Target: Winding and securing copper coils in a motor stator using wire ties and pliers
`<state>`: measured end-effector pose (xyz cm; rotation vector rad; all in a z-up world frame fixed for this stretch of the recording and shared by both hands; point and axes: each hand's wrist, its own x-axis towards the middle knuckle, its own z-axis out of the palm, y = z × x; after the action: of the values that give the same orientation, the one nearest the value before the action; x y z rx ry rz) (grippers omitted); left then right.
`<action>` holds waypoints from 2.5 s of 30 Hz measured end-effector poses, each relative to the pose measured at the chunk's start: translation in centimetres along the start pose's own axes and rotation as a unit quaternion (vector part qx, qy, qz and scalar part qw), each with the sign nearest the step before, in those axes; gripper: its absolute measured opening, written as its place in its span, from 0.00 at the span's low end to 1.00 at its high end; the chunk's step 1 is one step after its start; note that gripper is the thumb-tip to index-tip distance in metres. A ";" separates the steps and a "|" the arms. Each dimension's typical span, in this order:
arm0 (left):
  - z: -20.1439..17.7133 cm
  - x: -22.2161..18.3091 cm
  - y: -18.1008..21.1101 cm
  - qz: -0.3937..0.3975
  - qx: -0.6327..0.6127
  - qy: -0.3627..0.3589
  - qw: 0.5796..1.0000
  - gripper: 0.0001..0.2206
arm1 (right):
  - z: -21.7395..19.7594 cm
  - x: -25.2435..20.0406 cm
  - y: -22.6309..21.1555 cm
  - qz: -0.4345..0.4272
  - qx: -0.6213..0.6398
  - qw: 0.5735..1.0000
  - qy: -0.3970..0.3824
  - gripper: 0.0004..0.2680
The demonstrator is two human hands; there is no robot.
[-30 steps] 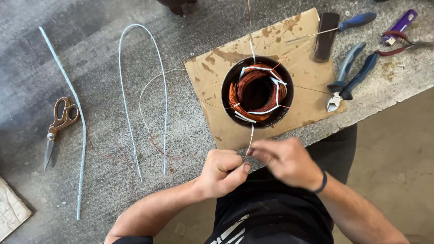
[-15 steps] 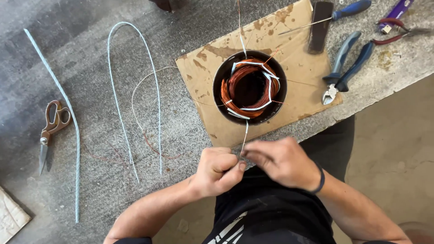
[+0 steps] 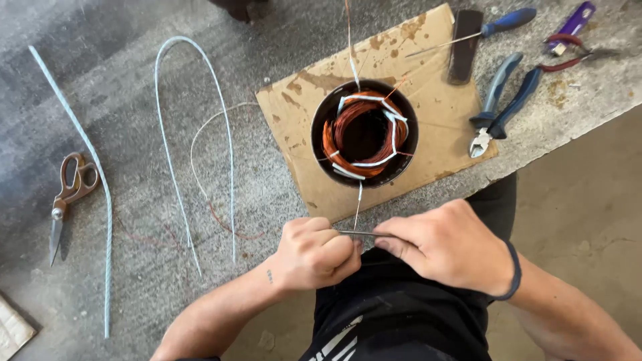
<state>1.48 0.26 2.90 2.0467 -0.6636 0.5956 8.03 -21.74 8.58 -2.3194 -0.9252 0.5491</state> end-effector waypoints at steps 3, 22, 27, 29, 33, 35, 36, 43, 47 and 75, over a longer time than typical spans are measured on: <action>0.2 -0.1 -0.1 0.016 0.024 0.007 1.000 0.19 | -1.0 1.0 1.2 0.026 -0.052 0.998 0.031 0.08; 0.8 -2.0 -1.2 -0.135 -0.255 -0.055 0.956 0.20 | 6.5 -2.1 6.0 0.070 0.201 0.962 0.174 0.07; 3.0 -5.5 -1.4 -0.282 -0.581 -0.004 0.763 0.22 | 9.3 -0.6 4.8 -0.016 0.170 0.927 0.335 0.07; 2.9 -4.6 -0.5 -0.290 -0.606 0.013 0.741 0.22 | 9.6 0.1 3.4 -0.038 0.128 0.929 0.346 0.07; 3.0 -4.0 -0.4 -0.285 -0.629 0.040 0.722 0.22 | 9.4 1.5 1.7 -0.112 0.060 0.930 0.345 0.06; 3.2 -4.5 -0.5 -0.286 -0.624 0.039 0.726 0.22 | 8.9 1.4 1.4 -0.127 0.036 0.932 0.338 0.05; 3.4 -4.7 -0.6 -0.287 -0.618 0.038 0.731 0.22 | 8.6 1.4 1.3 -0.143 0.012 0.932 0.332 0.05; 3.6 -5.4 -1.1 -0.266 -0.613 0.046 0.743 0.22 | 8.3 1.4 1.3 -0.159 0.046 0.931 0.325 0.05; 3.9 -6.0 -1.4 -0.261 -0.589 0.036 0.764 0.23 | 7.9 1.5 1.6 -0.156 -0.037 0.929 0.333 0.05; 2.1 -4.1 -0.9 -0.268 -0.475 -0.015 0.838 0.22 | 4.8 2.8 1.3 0.022 0.256 0.963 0.076 0.12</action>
<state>-0.65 -0.20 -1.31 1.1861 -0.2627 -0.1203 7.90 -18.79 3.68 -1.8838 -0.5760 0.5435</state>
